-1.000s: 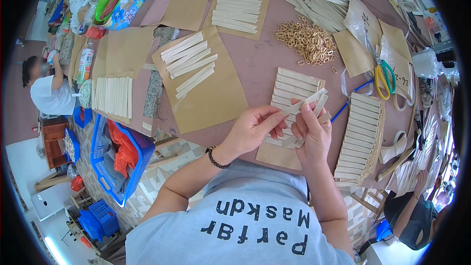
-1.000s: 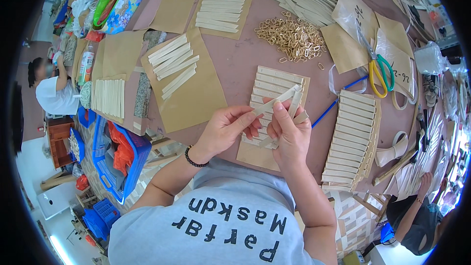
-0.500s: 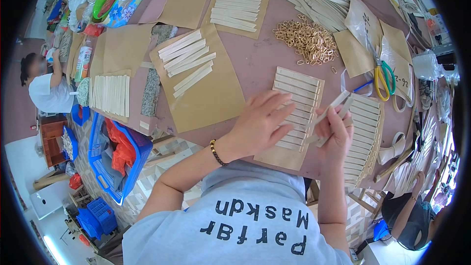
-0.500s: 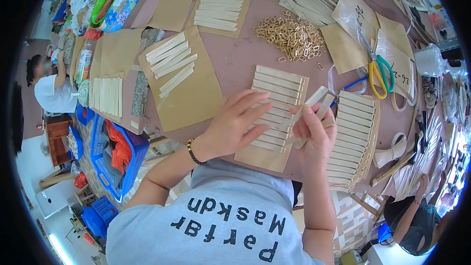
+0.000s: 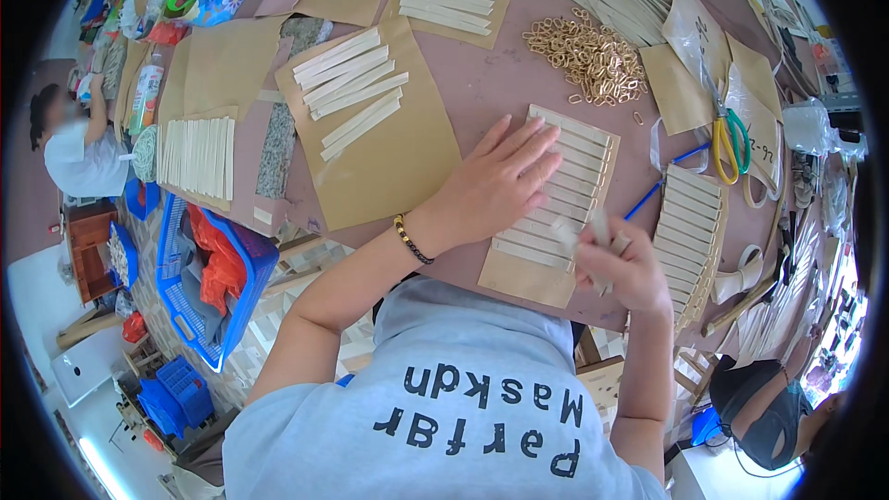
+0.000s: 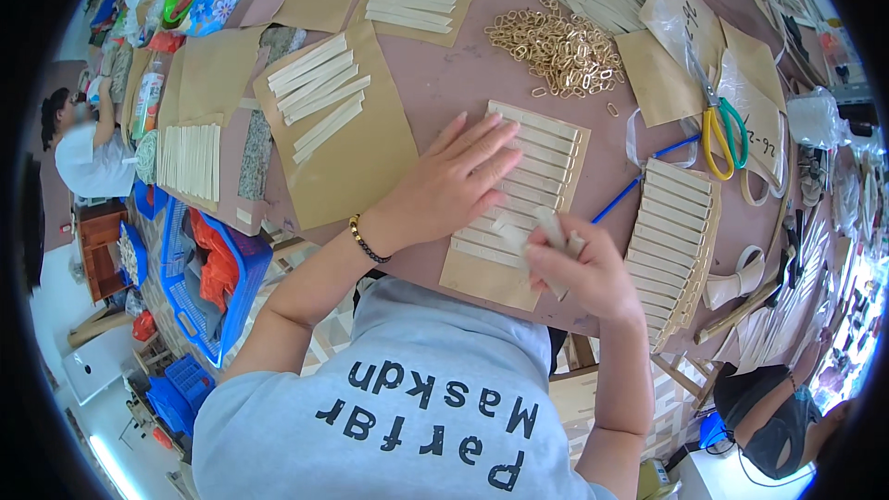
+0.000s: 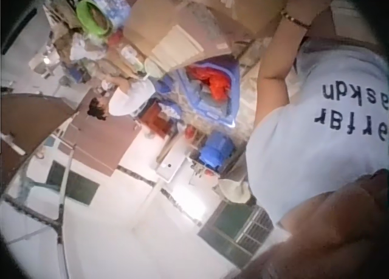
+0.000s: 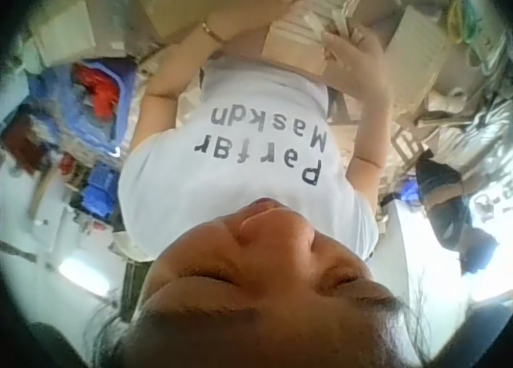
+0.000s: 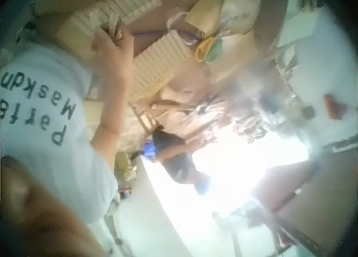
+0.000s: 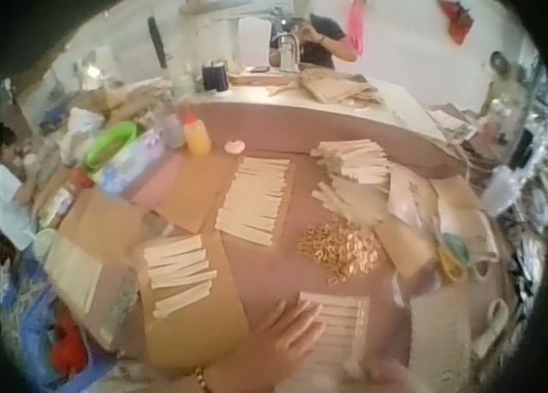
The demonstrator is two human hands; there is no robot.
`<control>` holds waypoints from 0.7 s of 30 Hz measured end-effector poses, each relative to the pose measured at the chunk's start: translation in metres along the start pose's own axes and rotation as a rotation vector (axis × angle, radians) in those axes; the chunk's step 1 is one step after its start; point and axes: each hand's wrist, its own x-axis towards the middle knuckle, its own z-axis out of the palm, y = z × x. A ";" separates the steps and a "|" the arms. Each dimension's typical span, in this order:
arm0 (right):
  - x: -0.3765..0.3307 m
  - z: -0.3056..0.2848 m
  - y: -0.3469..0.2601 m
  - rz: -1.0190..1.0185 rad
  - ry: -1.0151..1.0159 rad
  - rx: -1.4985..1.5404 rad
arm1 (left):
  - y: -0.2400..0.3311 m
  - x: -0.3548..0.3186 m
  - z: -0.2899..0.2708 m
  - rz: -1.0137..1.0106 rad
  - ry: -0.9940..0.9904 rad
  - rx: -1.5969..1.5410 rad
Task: The person repeatedly picks up small wooden sticks and gold-colored metal rings from a table, places the sticks onto a cardboard backing, and secures them with the rings. The person works methodically, handling items one at a time and stacking completed units on the table.
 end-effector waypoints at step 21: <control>0.017 0.045 0.012 0.273 -0.054 -0.533 | 0.047 -0.125 -0.012 0.054 0.068 -0.130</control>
